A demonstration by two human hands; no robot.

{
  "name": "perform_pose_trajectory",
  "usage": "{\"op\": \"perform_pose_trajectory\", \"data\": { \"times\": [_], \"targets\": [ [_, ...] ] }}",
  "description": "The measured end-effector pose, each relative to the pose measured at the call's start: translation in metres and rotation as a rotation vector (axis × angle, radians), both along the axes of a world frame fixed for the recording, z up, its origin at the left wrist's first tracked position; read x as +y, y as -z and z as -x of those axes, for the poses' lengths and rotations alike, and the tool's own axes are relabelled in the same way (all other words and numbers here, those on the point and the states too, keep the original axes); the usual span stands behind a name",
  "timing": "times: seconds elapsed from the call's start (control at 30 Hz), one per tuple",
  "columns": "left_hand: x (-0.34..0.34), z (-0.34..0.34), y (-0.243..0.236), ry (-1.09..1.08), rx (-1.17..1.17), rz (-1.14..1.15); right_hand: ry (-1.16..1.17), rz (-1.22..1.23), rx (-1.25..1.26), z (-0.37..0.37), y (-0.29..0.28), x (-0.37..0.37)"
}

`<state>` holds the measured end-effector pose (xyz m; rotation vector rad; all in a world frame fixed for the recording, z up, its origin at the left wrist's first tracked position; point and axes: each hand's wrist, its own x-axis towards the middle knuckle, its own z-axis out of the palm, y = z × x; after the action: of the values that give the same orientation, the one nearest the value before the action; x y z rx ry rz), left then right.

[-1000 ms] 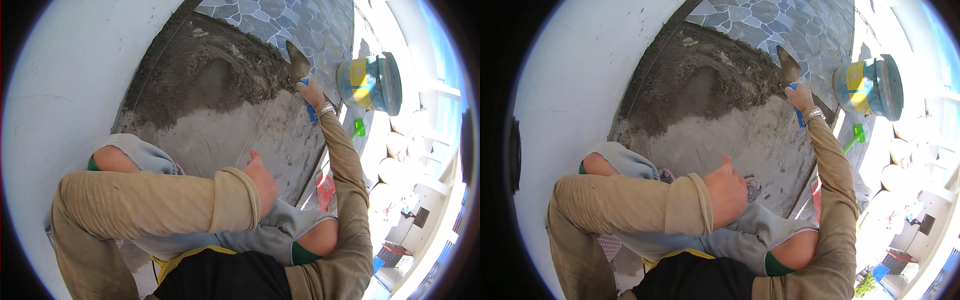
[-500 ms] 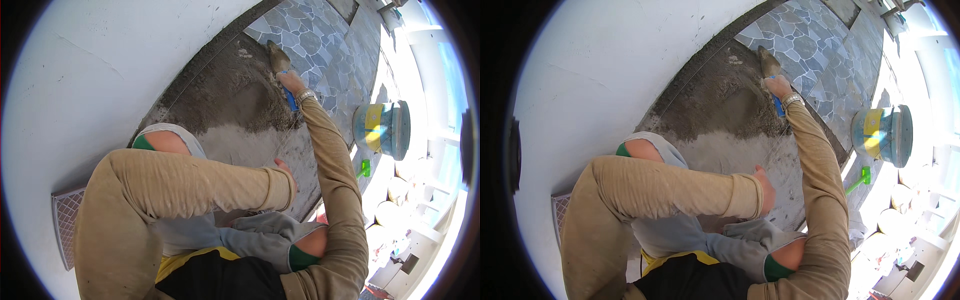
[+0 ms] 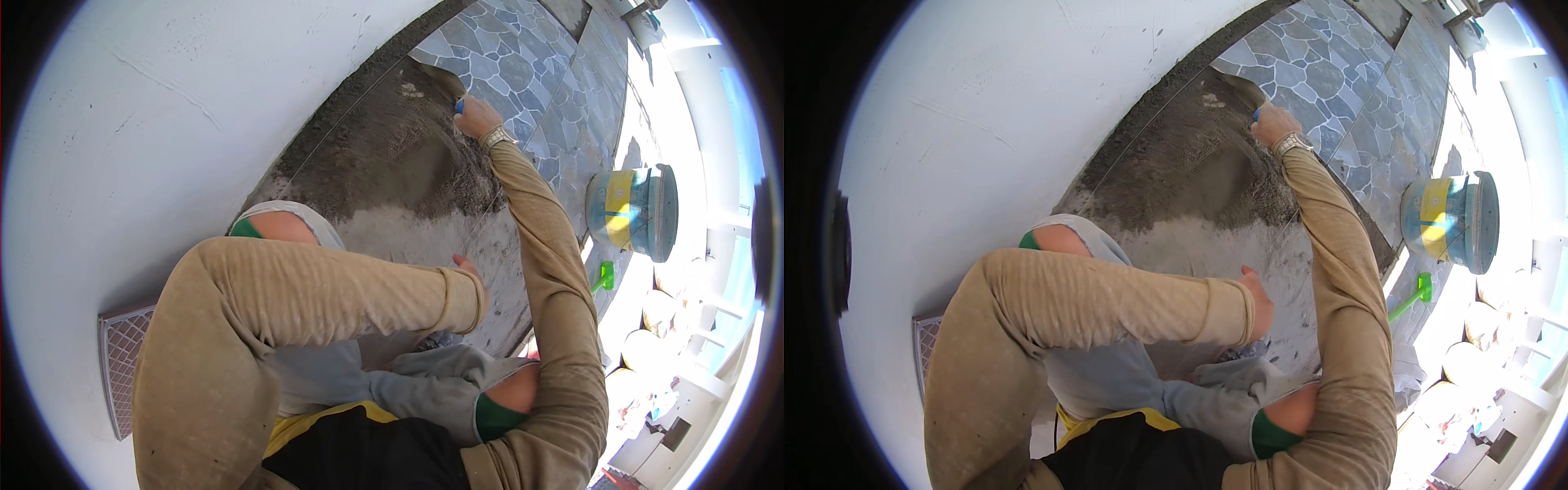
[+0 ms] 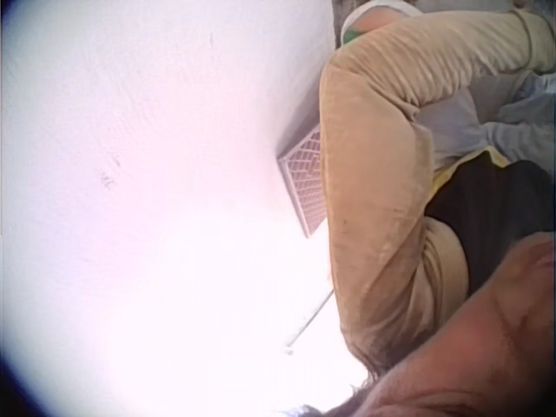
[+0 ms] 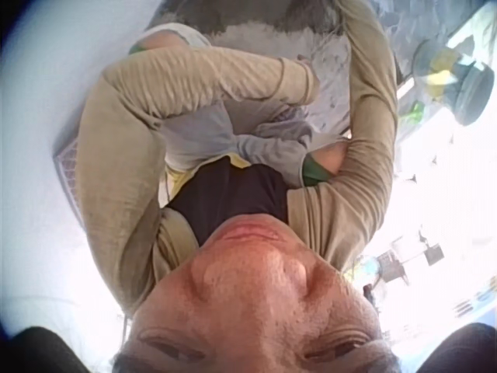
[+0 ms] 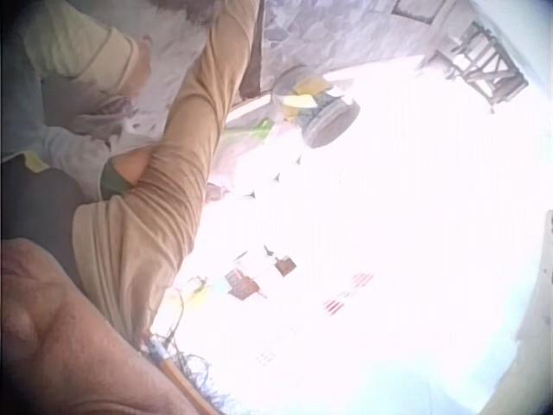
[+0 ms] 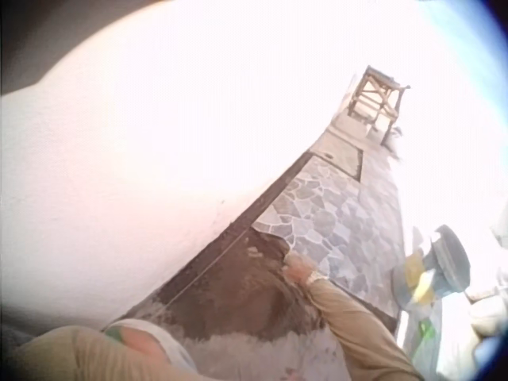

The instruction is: Spreading and smoothing wet mortar on a tiled surface using a hand trowel to prepare for floor leveling.

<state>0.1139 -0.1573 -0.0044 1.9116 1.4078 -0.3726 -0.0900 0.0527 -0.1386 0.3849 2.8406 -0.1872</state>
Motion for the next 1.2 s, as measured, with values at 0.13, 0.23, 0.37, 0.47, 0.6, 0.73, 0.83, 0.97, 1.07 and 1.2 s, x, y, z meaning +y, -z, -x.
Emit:
{"op": "perform_pose_trajectory", "data": {
  "times": [0.13,0.23,0.37,0.47,0.6,0.73,0.83,0.97,1.07,1.2],
  "targets": [
    [-0.004,-0.009,0.004,-0.024,0.003,0.039,-0.037,-0.042,0.036,0.006,0.006,-0.008],
    [-0.008,-0.008,0.008,0.020,-0.046,0.023,-0.084,-0.090,0.012,-0.003,0.002,-0.023],
    [-0.007,-0.008,0.004,0.099,0.072,0.101,-0.181,0.003,-0.018,-0.054,-0.012,-0.050],
    [-0.008,-0.007,-0.001,0.113,0.084,0.129,-0.238,0.073,-0.003,-0.102,-0.027,-0.058],
    [-0.024,-0.010,-0.012,0.109,-0.076,-0.048,-0.252,0.077,-0.015,-0.122,-0.043,-0.032],
    [-0.038,-0.018,-0.026,0.245,-0.064,-0.062,-0.004,0.032,0.037,-0.112,-0.029,-0.013],
    [-0.055,-0.021,-0.032,0.135,-0.155,-0.191,-0.052,0.112,-0.017,-0.130,-0.011,-0.029],
    [-0.067,-0.021,-0.031,0.102,-0.194,-0.204,-0.175,0.231,-0.134,-0.171,-0.012,-0.050],
    [-0.070,-0.024,-0.030,0.085,-0.167,-0.208,-0.189,0.254,-0.121,-0.172,-0.024,-0.049],
    [-0.063,-0.033,-0.030,0.132,-0.133,-0.186,-0.040,0.198,-0.018,-0.123,-0.023,-0.045]
  ]
}}
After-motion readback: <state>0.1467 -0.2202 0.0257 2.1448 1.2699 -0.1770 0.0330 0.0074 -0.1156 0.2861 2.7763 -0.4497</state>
